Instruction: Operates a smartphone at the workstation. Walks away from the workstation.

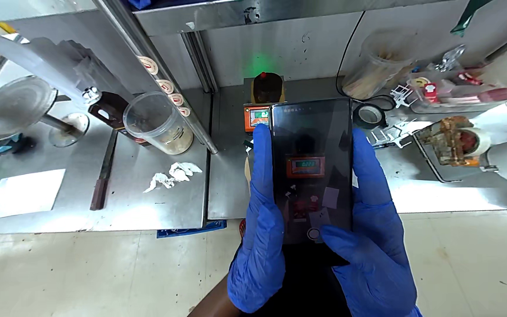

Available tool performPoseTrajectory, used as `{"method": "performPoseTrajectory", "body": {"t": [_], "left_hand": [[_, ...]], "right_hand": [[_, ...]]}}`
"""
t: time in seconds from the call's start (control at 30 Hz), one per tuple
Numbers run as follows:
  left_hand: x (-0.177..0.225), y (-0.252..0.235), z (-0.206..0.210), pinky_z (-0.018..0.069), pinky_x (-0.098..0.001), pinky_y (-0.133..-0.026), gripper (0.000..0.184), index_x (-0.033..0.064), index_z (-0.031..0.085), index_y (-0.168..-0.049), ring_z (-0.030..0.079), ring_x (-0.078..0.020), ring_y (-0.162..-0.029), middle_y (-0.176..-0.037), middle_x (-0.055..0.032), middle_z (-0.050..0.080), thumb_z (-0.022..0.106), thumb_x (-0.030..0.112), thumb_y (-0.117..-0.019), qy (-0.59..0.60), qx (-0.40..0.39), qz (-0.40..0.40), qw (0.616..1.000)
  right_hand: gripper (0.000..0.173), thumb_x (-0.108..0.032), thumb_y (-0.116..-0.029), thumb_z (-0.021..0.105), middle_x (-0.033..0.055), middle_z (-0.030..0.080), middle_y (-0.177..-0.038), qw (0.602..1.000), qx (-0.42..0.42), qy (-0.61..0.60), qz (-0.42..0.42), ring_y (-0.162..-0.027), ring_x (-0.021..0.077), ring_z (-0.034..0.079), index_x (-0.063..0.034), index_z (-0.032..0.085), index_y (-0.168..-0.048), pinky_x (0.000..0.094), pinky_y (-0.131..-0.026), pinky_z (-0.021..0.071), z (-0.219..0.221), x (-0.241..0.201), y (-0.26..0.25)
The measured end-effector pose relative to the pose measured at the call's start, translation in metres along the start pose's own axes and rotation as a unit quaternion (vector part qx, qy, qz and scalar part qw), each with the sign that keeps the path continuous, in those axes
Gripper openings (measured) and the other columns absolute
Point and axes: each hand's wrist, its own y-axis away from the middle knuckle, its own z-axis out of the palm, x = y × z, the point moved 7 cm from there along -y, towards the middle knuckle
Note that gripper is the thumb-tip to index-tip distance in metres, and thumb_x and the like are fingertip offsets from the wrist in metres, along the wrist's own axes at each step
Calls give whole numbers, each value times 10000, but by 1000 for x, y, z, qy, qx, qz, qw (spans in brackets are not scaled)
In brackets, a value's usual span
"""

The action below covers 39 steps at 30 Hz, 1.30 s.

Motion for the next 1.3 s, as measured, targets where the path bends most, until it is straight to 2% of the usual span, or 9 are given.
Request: {"method": "performPoseTrajectory", "body": {"t": [0.07,0.17,0.3,0.43,0.7,0.8,0.87,1.13,1.3], "left_hand": [[-7,0,-2,248,-377,-1254,705,203,165,-1651,209,-156,-1547,-1704,12,169,280,580,-1067,10,8,-13,1000],[-20,-3,-3,257,-365,-1250,727,253,128,-1657,234,-122,-1536,-1703,50,174,284,621,-1050,48,-10,-45,998],[-45,-5,-12,295,-366,-1237,765,242,177,-1651,307,-122,-1507,-1676,29,268,306,663,-1025,62,-2,-91,994],[-74,-3,-21,312,-348,-1224,854,178,216,-1642,335,-125,-1493,-1660,-22,304,336,716,-989,86,15,-156,984],[-115,-1,-14,412,-287,-1144,794,60,315,-1577,493,-77,-1353,-1509,-65,493,317,640,-1034,110,-3,-268,957],[-128,1,-1,402,-280,-1148,795,39,318,-1570,485,-73,-1357,-1505,-79,494,317,630,-1037,96,9,-279,956],[-136,4,12,362,-272,-1173,758,43,291,-1587,439,-69,-1398,-1553,-82,444,296,583,-1056,83,27,-289,953],[-178,14,76,355,-335,-1187,647,93,312,-1596,423,-113,-1423,-1570,-91,432,200,476,-1086,56,47,-336,939],[-201,26,106,368,-355,-1179,636,121,365,-1579,447,-120,-1406,-1546,-77,466,177,484,-1093,25,92,-340,935]], "right_hand": [[719,-168,-957,587,-6,528,-1479,1000,15,-15,3,-1279,109,565,-247,303,-1613,292,-1059,506,-3,5,-3],[681,-328,-991,599,-1,527,-1493,998,49,-22,25,-1301,131,559,-270,322,-1610,312,-1075,495,-9,17,-6],[603,-491,-1039,437,27,539,-1496,991,111,11,71,-1310,177,566,-279,361,-1599,374,-1076,496,-21,41,-7],[660,-587,-1056,319,74,535,-1503,986,148,28,74,-1340,209,549,-219,361,-1603,398,-1115,470,-30,63,-5],[706,-628,-1041,315,65,608,-1420,969,219,88,79,-1257,165,612,-204,355,-1603,349,-1070,506,-58,84,10],[721,-634,-1041,305,71,602,-1429,966,223,88,98,-1267,176,606,-186,352,-1603,357,-1070,508,-78,90,13],[679,-592,-1058,279,72,624,-1400,964,223,78,125,-1239,180,626,-193,355,-1602,364,-1046,525,-93,94,14],[563,-349,-1093,191,66,686,-1282,959,196,109,175,-1135,156,680,-136,364,-1585,351,-973,575,-172,92,22],[553,-335,-1090,217,49,647,-1354,957,161,108,215,-1171,140,659,-135,357,-1587,342,-997,561,-213,100,26]]}}
